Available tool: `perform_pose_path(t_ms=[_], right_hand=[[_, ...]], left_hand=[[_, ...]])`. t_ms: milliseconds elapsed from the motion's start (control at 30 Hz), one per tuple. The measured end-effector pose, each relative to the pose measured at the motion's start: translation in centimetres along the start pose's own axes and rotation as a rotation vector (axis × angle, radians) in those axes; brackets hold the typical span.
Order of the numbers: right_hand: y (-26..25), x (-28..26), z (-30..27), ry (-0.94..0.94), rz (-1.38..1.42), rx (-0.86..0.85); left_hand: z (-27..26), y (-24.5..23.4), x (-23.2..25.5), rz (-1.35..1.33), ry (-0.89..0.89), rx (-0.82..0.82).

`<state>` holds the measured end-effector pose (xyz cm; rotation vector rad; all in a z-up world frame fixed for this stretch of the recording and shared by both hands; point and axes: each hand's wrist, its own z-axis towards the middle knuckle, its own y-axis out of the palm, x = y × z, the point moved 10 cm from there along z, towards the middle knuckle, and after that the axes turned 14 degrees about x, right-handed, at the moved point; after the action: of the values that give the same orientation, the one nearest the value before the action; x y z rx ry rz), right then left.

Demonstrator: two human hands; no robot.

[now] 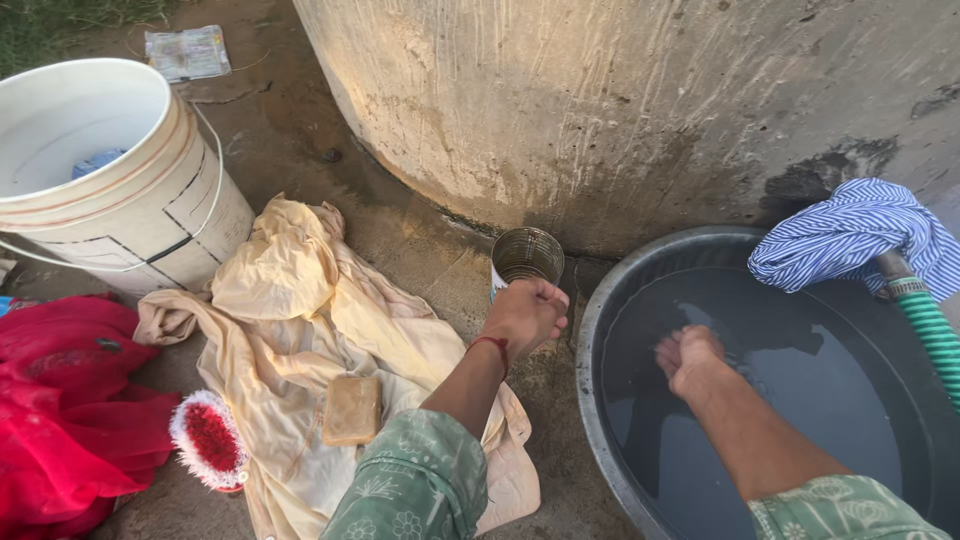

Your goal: The person hand-washes a light-colored shirt on a concrete surface outdoors. They apply soap with a bar, scrub with a red brush, rinse with water from a tin can, and repeat the process on different sections of the garment.

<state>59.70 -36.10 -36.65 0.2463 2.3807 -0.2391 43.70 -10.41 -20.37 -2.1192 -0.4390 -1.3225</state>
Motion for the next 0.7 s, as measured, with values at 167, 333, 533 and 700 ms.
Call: perform_pose_path(t_ms=[167,333,533,700], right_hand=[[10.5,-4.2,-19.5,0.276,0.308,-1.277],[19.2,0.9,-36.0,-0.366,-0.723,-1.15],[21.2,3.5,-46.0,-0.759,-0.96,-0.961],[18.6,-1.9,-35.8,-0.672,-0.612,-0.632]], left_hand=[[-0.2,-3.5,-4.3,-0.271,-0.17,0.062],[-0.9,-11.9,-8.3,-0.469,-0.252,0.099],[-2.9,-24.9,-11.5,-0.094,-0.23,0.227],[-2.5,-26.2,-6.1,0.903,0.303,0.47]])
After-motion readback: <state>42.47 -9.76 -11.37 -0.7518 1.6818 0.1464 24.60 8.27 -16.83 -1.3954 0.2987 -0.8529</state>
